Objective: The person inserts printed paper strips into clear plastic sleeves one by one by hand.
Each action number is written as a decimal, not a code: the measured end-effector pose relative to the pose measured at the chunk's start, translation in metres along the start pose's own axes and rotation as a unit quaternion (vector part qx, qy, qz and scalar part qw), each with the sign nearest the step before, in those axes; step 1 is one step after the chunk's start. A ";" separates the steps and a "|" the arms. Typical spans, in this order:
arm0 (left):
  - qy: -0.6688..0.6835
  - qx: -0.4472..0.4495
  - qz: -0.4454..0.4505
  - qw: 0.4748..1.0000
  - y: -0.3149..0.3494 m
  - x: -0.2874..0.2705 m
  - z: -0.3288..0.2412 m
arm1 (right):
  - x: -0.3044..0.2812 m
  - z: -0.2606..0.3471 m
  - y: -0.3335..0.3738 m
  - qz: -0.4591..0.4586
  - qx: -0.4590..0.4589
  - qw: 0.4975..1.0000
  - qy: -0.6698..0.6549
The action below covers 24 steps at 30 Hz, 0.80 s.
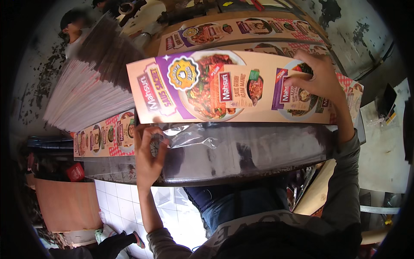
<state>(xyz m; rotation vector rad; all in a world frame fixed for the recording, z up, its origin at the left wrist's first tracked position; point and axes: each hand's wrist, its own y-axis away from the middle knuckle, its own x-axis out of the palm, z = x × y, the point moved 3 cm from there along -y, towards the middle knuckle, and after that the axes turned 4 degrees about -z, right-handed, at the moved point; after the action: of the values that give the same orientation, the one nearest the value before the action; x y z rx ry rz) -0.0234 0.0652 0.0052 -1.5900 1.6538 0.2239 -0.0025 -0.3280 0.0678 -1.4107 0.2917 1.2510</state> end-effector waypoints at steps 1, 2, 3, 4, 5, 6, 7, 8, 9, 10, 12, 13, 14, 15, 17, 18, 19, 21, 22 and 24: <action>0.120 -0.056 0.020 0.991 -0.001 0.001 0.009 | 0.000 0.002 0.000 0.001 -0.002 1.000 -0.001; 0.120 -0.057 0.019 0.991 -0.001 0.001 0.011 | 0.002 0.002 0.002 0.015 0.005 0.999 0.035; 0.147 -0.081 0.038 0.985 -0.002 0.002 0.012 | 0.003 0.001 0.002 0.028 0.012 0.997 0.072; 0.175 -0.105 0.059 0.977 -0.004 0.005 0.015 | 0.006 0.001 0.001 0.030 0.013 0.997 0.073; 0.203 -0.116 0.038 0.972 -0.004 0.009 0.018 | 0.009 0.001 0.000 0.005 -0.011 0.998 0.066; 0.205 -0.116 0.039 0.971 -0.006 0.012 0.020 | 0.010 0.002 0.000 -0.020 -0.034 0.997 0.059; 0.227 -0.143 0.021 0.963 -0.007 0.013 0.022 | 0.013 0.002 -0.001 -0.018 -0.035 0.997 0.059; 0.249 -0.170 0.004 0.953 -0.007 0.013 0.025 | 0.014 0.003 -0.001 -0.029 -0.041 0.997 0.055; 0.247 -0.181 0.003 0.952 -0.006 0.014 0.028 | 0.016 0.003 -0.001 -0.039 -0.047 0.997 0.052; 0.247 -0.182 0.004 0.952 -0.006 0.015 0.029 | 0.019 0.003 -0.001 -0.038 -0.046 0.997 0.052; 0.227 -0.194 -0.041 0.953 -0.003 0.017 0.030 | 0.025 0.002 -0.002 -0.020 -0.015 0.997 0.071; 0.226 -0.197 -0.041 0.953 -0.002 0.018 0.029 | 0.027 0.005 -0.002 -0.018 -0.015 0.997 0.069; 0.239 -0.206 -0.044 0.948 -0.002 0.018 0.029 | 0.030 0.005 -0.002 -0.001 0.030 0.996 0.088; 0.253 -0.214 -0.047 0.942 -0.002 0.018 0.029 | 0.033 0.004 -0.002 0.017 0.074 0.991 0.107; 0.254 -0.210 -0.041 0.943 -0.003 0.018 0.030 | 0.034 0.005 -0.002 0.011 0.083 0.990 0.109; 0.256 -0.205 -0.036 0.944 -0.004 0.019 0.030 | 0.035 0.006 -0.002 0.004 0.092 0.990 0.111; 0.254 -0.207 -0.038 0.944 -0.004 0.018 0.030 | 0.037 0.004 -0.003 0.005 0.090 0.990 0.109; 0.251 -0.201 -0.038 0.946 -0.004 0.017 0.028 | 0.036 0.000 -0.005 -0.045 0.043 0.995 0.082; 0.251 -0.201 -0.038 0.946 -0.005 0.018 0.028 | 0.036 -0.005 -0.005 -0.045 0.043 0.995 0.082; 0.244 -0.197 -0.041 0.949 -0.005 0.018 0.029 | 0.037 -0.010 -0.005 -0.046 0.005 0.992 0.120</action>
<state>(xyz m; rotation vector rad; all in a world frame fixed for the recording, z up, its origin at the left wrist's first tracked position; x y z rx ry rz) -0.0045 0.0686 -0.0229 -2.1407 1.9980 0.1263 0.0205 -0.3173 0.0389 -1.5501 0.3913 1.0050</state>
